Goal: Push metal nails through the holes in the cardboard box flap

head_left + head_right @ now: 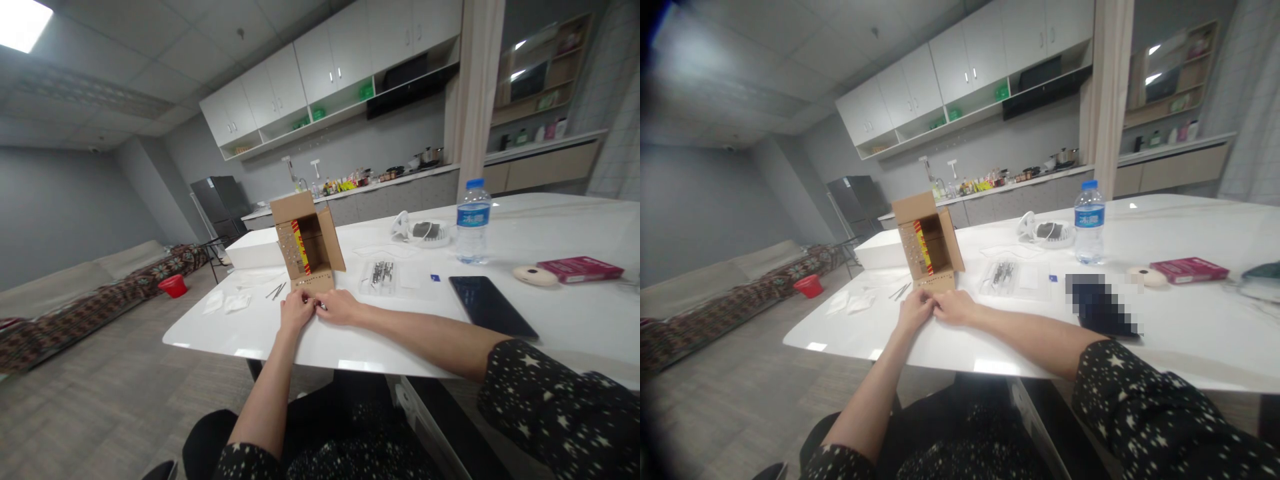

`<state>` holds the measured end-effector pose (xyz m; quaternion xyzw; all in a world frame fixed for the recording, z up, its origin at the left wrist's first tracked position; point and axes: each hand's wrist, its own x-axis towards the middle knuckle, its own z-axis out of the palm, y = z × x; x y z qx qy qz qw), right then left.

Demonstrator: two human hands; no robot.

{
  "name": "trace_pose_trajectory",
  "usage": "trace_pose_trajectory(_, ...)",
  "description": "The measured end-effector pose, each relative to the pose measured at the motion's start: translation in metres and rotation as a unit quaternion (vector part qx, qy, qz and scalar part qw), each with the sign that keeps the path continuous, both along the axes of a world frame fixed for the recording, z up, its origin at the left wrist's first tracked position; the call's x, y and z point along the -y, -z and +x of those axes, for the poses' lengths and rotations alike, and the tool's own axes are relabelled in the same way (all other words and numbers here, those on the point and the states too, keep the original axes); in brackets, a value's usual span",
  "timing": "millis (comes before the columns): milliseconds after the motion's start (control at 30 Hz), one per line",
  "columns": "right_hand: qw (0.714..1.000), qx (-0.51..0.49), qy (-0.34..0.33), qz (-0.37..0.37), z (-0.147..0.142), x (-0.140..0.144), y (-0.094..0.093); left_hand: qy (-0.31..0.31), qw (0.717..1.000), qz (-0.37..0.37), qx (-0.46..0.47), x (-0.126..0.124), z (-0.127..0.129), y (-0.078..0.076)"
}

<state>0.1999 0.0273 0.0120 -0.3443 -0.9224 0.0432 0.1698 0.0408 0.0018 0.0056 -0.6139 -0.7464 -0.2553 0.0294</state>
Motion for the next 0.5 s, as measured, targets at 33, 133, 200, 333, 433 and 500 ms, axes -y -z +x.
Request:
trace_pose_trajectory(33, 1.000, 0.000, 0.001, -0.001, 0.0001, 0.0003, -0.0003, 0.001, 1.000, 0.002, 0.003, 0.0002, 0.0001, -0.0002)
trace_pose_trajectory(133, 1.000, -0.001, 0.000, -0.003, 0.0002, 0.0008, -0.0009, 0.005, 1.000, 0.004, 0.009, 0.0004, 0.0005, -0.0007)
trace_pose_trajectory(200, 1.000, -0.003, 0.000, -0.001, 0.0003, 0.0010, -0.0009, 0.007, 1.000, 0.002, 0.009, 0.0000, 0.0006, -0.0007)
trace_pose_trajectory(333, 1.000, -0.002, 0.003, -0.001, 0.0004, 0.0014, -0.0011, 0.005, 1.000, -0.010, -0.005, -0.0021, -0.0009, 0.0012)
trace_pose_trajectory(433, 1.000, 0.000, 0.001, -0.006, 0.0002, 0.0017, -0.0017, 0.012, 1.000, -0.016, -0.016, -0.0047, -0.0034, 0.0043)
trace_pose_trajectory(500, 1.000, -0.003, -0.002, -0.008, 0.0001, 0.0016, -0.0019, 0.023, 0.999, -0.015, -0.020, -0.0063, -0.0051, 0.0068)
